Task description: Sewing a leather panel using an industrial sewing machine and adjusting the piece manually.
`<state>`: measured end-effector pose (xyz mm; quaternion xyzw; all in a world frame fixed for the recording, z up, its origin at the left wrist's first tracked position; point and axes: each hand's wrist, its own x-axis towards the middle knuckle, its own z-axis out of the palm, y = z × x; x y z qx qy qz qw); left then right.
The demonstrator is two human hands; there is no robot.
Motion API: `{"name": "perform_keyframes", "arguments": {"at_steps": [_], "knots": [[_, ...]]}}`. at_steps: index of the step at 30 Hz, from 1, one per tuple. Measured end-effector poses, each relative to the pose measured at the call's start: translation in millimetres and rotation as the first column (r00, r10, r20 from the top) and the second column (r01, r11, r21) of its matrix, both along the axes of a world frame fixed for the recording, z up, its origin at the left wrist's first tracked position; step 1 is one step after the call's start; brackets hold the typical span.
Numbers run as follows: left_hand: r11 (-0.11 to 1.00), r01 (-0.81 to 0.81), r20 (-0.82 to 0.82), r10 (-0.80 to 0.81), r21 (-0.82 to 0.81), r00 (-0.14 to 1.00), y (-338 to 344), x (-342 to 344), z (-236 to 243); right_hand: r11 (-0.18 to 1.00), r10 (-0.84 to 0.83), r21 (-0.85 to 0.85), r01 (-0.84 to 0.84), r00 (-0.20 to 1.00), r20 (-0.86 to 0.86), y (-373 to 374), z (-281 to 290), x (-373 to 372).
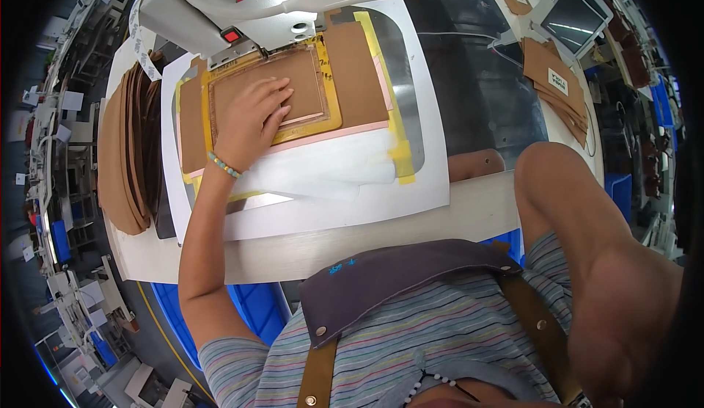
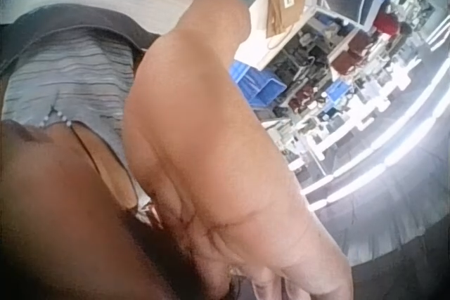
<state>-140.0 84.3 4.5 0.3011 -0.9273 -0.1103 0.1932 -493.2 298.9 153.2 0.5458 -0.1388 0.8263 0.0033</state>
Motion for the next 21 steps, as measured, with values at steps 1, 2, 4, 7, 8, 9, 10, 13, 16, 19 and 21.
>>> {"name": "perform_keyframes", "arguments": {"at_steps": [1,2,4,7,8,9,10,13,16,19,21], "knots": [[1.000,0.009,-0.010,-0.009,-0.009,1.000,1.3,3.5,-1.4,1.000,0.013,-0.009,-0.012,0.999,0.040,5.6,-1.1,0.4],[1.000,0.008,-0.010,-0.008,-0.015,1.000,0.8,2.2,-0.4,1.000,0.019,-0.023,-0.017,0.997,0.078,19.2,-2.3,-6.7],[0.999,0.046,-0.030,-0.046,-0.009,0.999,4.6,0.2,-0.2,0.999,0.028,-0.043,-0.022,0.988,0.152,30.3,-6.2,-32.0],[0.996,0.081,0.040,-0.083,0.041,0.996,10.4,10.0,-3.5,0.997,0.062,-0.057,-0.049,0.964,0.260,-63.2,-9.7,58.1],[0.997,0.070,0.035,-0.072,0.045,0.997,14.8,11.1,-2.7,0.996,0.077,-0.059,-0.063,0.954,0.291,-64.1,-10.5,56.9],[0.994,0.093,0.046,-0.096,0.063,0.994,19.2,11.8,-1.5,0.980,0.161,0.157,-0.121,0.947,-0.276,-78.4,-33.4,36.9],[0.986,0.151,0.044,-0.154,0.069,0.987,18.4,3.7,2.4,0.936,0.284,0.351,-0.013,0.616,-0.735,-89.1,-57.5,12.4],[0.985,0.147,0.053,-0.152,0.092,0.987,18.1,4.7,0.0,0.906,0.264,0.360,0.224,0.366,-0.892,-125.2,-124.5,60.1],[0.984,0.149,0.045,-0.153,0.095,0.987,16.4,4.6,-3.7,0.889,0.297,0.362,0.282,0.248,-0.922,-139.5,-146.2,66.9],[0.985,0.144,0.048,-0.149,0.093,0.988,17.1,2.7,-2.3,0.863,0.339,0.378,0.335,0.171,-0.925,-140.3,-153.8,68.5],[0.985,0.148,0.044,-0.152,0.093,0.987,16.1,1.8,-1.4,0.853,0.348,0.388,0.349,0.172,-0.921,-139.0,-155.2,70.0]]}}
